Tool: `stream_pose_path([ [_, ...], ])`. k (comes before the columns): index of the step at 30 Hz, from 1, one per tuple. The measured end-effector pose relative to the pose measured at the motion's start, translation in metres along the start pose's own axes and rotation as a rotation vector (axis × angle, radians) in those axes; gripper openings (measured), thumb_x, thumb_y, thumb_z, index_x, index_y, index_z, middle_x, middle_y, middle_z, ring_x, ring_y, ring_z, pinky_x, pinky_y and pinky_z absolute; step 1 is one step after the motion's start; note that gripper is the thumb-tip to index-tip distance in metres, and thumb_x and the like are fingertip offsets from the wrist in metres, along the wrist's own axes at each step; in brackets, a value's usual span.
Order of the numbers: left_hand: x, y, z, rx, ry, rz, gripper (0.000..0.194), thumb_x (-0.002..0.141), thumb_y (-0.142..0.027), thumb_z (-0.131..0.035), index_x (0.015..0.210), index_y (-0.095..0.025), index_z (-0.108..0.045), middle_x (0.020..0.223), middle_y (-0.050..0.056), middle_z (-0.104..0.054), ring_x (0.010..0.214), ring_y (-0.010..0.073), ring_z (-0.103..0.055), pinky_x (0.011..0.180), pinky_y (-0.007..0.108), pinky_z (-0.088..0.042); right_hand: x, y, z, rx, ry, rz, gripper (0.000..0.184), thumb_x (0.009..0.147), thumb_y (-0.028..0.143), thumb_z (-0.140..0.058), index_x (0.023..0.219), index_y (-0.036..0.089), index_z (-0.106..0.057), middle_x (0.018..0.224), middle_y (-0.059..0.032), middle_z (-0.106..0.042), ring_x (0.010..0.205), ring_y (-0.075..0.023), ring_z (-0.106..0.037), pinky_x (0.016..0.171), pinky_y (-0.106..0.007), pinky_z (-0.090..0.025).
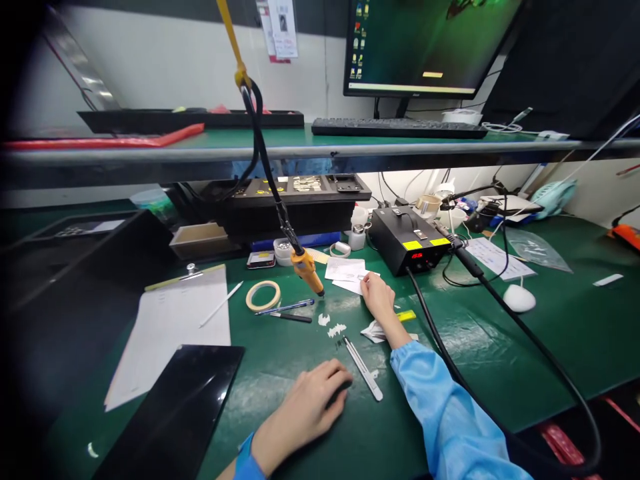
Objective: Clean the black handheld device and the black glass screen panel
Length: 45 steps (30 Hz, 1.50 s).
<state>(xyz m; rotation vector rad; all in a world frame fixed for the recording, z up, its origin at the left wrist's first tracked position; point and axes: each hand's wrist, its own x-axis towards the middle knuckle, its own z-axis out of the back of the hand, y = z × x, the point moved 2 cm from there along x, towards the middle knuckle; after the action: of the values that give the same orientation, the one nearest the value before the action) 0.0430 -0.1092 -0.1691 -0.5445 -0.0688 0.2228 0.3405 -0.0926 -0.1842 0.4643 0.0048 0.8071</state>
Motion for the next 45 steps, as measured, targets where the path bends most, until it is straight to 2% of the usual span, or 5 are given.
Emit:
stream_pose_path([
  [10, 0.0, -0.009, 0.005, 0.064, 0.021, 0.006, 0.028, 0.105, -0.009, -0.065, 0.127, -0.025, -0.071, 0.133, 0.007, -0.078, 0.124, 0.0264, -0.08, 0.093, 0.034, -0.064, -0.004, -0.003, -0.003, 0.179, -0.179, 0.165, 0.032, 0.114, 0.048, -0.076, 0.123, 0.017, -0.073, 0.116, -0.0059, -0.074, 0.093, -0.0195, -0.073, 0.084, -0.037, -0.066],
  [22, 0.002, -0.012, 0.009, 0.078, 0.013, 0.022, 0.024, 0.105, -0.012, -0.068, 0.125, -0.025, -0.072, 0.135, 0.007, -0.079, 0.127, 0.0276, -0.08, 0.099, 0.035, -0.065, 0.006, 0.0, -0.006, 0.4, -0.167, 0.363, 0.031, 0.114, 0.047, -0.078, 0.121, 0.017, -0.075, 0.116, -0.0059, -0.076, 0.1, -0.0218, -0.076, 0.093, -0.043, -0.068],
  [33, 0.004, 0.0, -0.006, 0.047, -0.034, -0.001, 0.034, 0.101, -0.01, -0.067, 0.13, -0.027, -0.075, 0.131, 0.007, -0.079, 0.12, 0.0269, -0.081, 0.099, 0.034, -0.066, 0.009, -0.012, -0.018, 0.645, -0.202, 0.273, 0.029, 0.114, 0.046, -0.078, 0.122, 0.018, -0.076, 0.116, -0.006, -0.077, 0.098, -0.0208, -0.077, 0.09, -0.04, -0.069],
  [37, 0.009, 0.007, -0.011, 0.036, -0.048, -0.009, 0.037, 0.097, -0.01, -0.07, 0.13, -0.026, -0.078, 0.128, 0.009, -0.08, 0.108, 0.0256, -0.083, 0.095, 0.033, -0.067, 0.007, -0.009, -0.017, 0.741, -0.235, 0.235, 0.03, 0.113, 0.047, -0.079, 0.116, 0.017, -0.076, 0.108, -0.0041, -0.077, 0.091, -0.0187, -0.076, 0.084, -0.037, -0.069],
  [45, 0.012, 0.01, -0.016, -0.027, -0.103, 0.002, 0.032, 0.097, -0.012, -0.067, 0.124, -0.024, -0.08, 0.12, 0.009, -0.078, 0.088, 0.02, -0.08, 0.083, 0.028, -0.063, 0.014, -0.029, 0.01, 0.864, -0.346, 0.124, 0.032, 0.114, 0.048, -0.077, 0.124, 0.018, -0.076, 0.119, -0.0071, -0.077, 0.1, -0.0212, -0.077, 0.088, -0.04, -0.07],
])
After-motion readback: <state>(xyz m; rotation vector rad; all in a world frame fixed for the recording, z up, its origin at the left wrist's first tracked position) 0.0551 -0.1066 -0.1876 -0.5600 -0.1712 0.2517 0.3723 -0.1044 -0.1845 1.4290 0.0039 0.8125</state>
